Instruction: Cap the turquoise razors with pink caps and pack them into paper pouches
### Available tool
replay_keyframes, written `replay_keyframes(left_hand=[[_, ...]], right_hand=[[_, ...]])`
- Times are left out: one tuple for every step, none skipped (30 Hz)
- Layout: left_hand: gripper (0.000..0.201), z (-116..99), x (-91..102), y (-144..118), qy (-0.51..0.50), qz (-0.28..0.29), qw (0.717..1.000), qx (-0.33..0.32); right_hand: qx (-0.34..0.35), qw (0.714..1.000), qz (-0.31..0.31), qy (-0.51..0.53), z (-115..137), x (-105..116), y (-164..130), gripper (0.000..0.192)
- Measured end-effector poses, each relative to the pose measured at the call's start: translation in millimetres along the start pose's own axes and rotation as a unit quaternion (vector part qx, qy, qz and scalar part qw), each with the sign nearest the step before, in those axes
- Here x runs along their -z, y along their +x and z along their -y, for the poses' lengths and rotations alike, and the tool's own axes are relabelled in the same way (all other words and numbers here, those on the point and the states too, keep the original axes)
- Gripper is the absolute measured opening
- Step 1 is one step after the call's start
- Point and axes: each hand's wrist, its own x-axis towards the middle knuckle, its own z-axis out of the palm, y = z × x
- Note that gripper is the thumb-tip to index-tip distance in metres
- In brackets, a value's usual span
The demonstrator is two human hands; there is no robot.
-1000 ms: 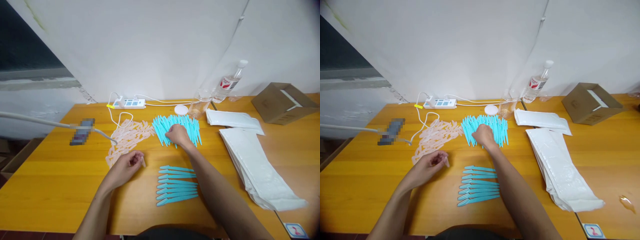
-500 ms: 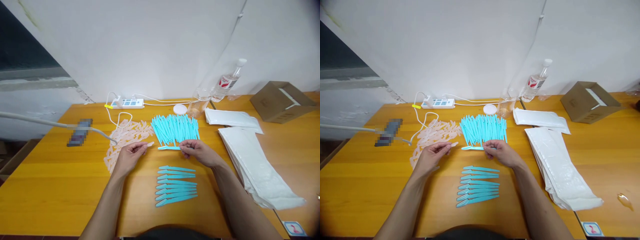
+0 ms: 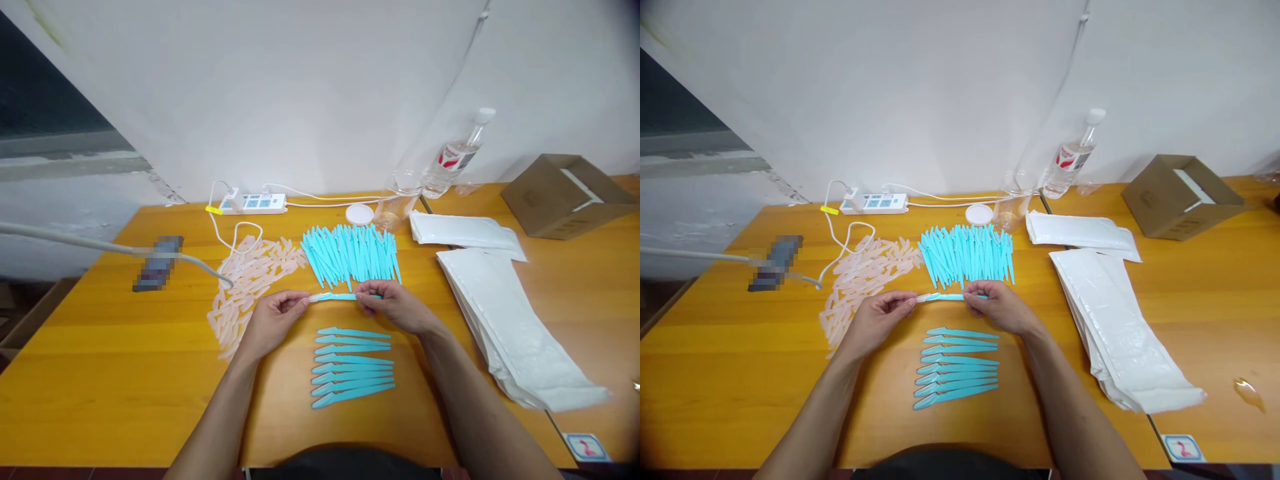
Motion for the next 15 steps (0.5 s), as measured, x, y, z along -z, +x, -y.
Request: replay_keyframes(left_hand=[[0.042,-0.9,1.5,-0.2,0.002,-0.008,1.0,-0.001],[0.042,-1.8,3.4,-0.4,0.004,-0.018,1.0,-0.003],[0.042,-2.6,5.4,-0.6,0.005,-0.03,1.0,-0.004],[0.042,-3.3,7.0,-0.8,0.005,-0.039,0.999,-0.005],[0.042,-3.7,7.9,-1.0,0.005,-0.041,0.999,-0.004],[0.042,-3.9,7.8,-1.2,0.006,-0.037,0.999,-0.001],[0.042,-3.9,6.6,-1.3,0.006,-0.028,1.0,0.002],[0.042,-3.7,4.4,-1.4,0.005,-0.019,1.0,0.003],[0.042,-3.4,1.5,-1.5,0.003,-0.012,1.0,0.002],[0.041,-3.0,-1.9,-1.5,0.002,-0.006,1.0,0.0],[0.04,-2.5,-5.4,-1.6,-0.001,-0.002,1.0,-0.004],[0.038,-2.1,-8.8,-1.7,-0.002,0.005,1.0,-0.006],[0.036,-1.6,-11.8,-2.0,-0.003,0.013,1.0,-0.007],[0.034,-1.3,-14.2,-2.5,0.0,0.021,1.0,-0.008],[0.032,-1.3,-16.1,-3.2,0.009,0.031,0.999,-0.009]], right_hand=[[0.001,1.0,0.0,0.002,-0.5,0.3,0.1,0.043],[0.002,1.0,0.001,0.006,-1.2,0.8,0.1,0.043],[0.004,1.0,0.0,0.009,-1.8,1.2,0.2,0.043],[0.005,1.0,0.0,0.012,-2.3,1.4,0.2,0.042],[0.006,1.0,0.0,0.012,-2.4,1.4,0.2,0.041],[0.006,1.0,0.001,0.009,-2.3,1.0,0.1,0.04],[0.005,1.0,0.003,0.004,-2.0,0.3,0.0,0.04],[0.003,1.0,0.004,-0.001,-1.5,-0.7,-0.1,0.04],[0.002,1.0,0.005,-0.006,-1.2,-1.7,-0.1,0.04],[0.001,1.0,0.007,-0.009,-1.1,-2.8,0.0,0.04],[0.002,1.0,0.008,-0.011,-1.3,-3.6,0.0,0.04],[0.004,1.0,0.007,-0.011,-1.8,-4.0,0.0,0.04],[0.005,1.0,0.006,-0.014,-2.6,-4.0,-0.1,0.04],[0.006,1.0,0.006,-0.023,-3.4,-3.5,-0.4,0.039],[0.006,0.999,0.007,-0.04,-4.2,-2.6,-1.0,0.038]])
